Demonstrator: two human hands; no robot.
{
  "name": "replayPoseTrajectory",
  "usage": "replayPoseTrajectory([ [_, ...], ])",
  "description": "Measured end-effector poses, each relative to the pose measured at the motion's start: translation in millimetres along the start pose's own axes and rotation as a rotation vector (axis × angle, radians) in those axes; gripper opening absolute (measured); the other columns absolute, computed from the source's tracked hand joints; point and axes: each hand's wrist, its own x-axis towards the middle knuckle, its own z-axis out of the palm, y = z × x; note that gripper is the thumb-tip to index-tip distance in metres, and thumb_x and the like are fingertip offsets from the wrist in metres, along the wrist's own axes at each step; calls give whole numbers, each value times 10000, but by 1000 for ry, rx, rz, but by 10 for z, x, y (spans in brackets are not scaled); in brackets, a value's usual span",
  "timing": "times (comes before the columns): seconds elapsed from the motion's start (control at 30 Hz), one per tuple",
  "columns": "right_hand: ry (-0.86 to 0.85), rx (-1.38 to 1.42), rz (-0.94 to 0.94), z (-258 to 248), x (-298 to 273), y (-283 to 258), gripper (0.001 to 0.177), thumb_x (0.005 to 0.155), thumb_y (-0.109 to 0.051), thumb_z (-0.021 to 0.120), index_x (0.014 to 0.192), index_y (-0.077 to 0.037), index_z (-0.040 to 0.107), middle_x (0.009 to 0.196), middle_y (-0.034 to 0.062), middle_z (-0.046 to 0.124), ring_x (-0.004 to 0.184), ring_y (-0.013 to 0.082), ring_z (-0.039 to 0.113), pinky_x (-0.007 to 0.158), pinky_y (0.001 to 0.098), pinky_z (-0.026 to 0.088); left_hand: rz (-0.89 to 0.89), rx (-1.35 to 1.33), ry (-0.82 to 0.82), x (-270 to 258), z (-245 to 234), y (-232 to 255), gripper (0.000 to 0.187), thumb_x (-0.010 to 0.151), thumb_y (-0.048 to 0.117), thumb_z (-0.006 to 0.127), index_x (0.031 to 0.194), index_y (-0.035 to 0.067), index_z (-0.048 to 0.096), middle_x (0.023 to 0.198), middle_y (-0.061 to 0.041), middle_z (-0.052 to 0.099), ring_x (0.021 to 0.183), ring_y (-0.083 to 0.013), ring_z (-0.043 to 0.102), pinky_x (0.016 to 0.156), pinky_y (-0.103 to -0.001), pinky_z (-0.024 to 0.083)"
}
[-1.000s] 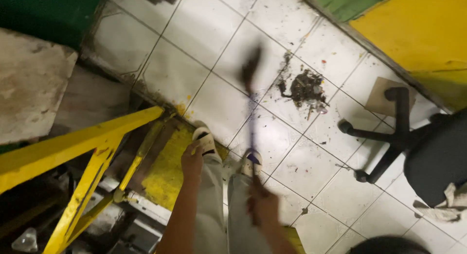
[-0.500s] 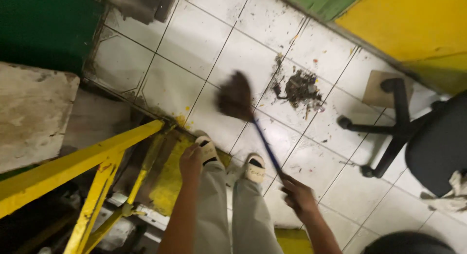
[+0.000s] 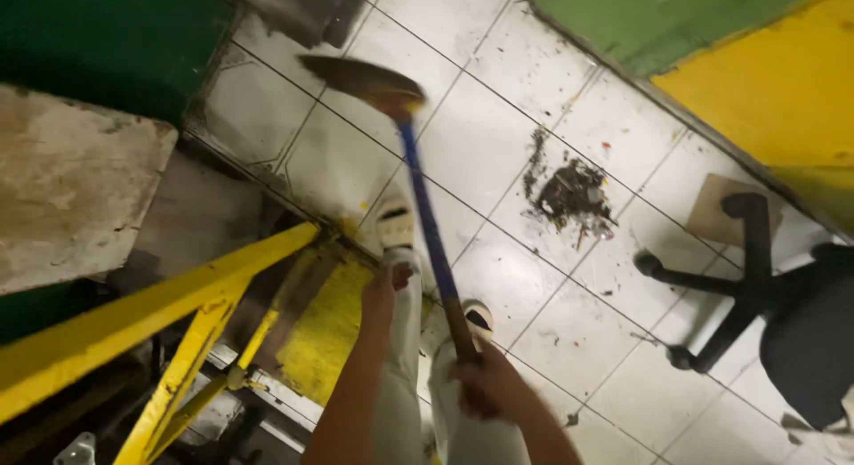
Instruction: Sweep the floor around gym machines and wipe down equipment surfaces.
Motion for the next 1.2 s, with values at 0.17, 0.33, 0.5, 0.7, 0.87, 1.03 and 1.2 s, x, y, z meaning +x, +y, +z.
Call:
replayPoseTrajectory([
  [0.17,-151,-296,-306,622,643,-973,469,890,-161,708,1332,-82,574,747,141,616,417,209,557,365,376,449,-89,-350,-1,864,-332,166,597,1056,518,357,1171,39,695,1113,-111,766,978,-233,724,904,-375,558],
  [0.33,-34,-680,-379,1649,1507,-1603,517,917,-356,723,1338,-100,563,832,228,735,587,282,690,543,421,534,-124,-538,135,1556,-1001,603,642,1074,567,302,1196,60,676,1138,-180,720,1001,-308,689,922,-418,536],
  [0.5,62,-750,-911,2294,2727,-2581,517,932,-297,624,1423,-135,618,1097,240,725,1014,408,702,825,484,582,-125,-632,152,1860,-1393,1692,440,1051,487,320,1189,100,479,1141,-100,525,1019,-278,502,863,-417,338],
  [0.7,341,-799,-941,1150,3673,-2382,361,935,-242,648,1276,-134,698,932,202,716,827,390,696,728,481,557,-289,-201,253,1969,-1400,2286,534,1057,446,433,1381,74,638,1266,-76,703,1097,-205,636,925,-363,443],
  [0.87,449,-910,-403,980,1779,-2147,580,940,-289,573,1507,-323,453,850,224,719,770,410,711,667,512,568,-226,-247,180,2315,-1356,1526,454,1053,375,520,1333,50,668,1184,-94,729,976,-204,667,785,-366,479],
  [1.03,370,-743,-369,1638,939,-2108,680,906,-233,581,1562,-389,487,875,243,714,828,436,724,719,533,555,-258,-138,89,2109,-1049,1336,440,1025,385,499,1309,96,670,1189,-49,747,990,-172,684,766,-347,476],
  [1.2,220,-836,-579,1333,2129,-2335,407,932,-226,600,1330,-144,587,856,253,706,812,442,690,713,543,547,-225,-186,125,2101,-904,1279,427,1068,357,523,1305,32,668,1170,-99,712,1023,-208,653,836,-362,479],
])
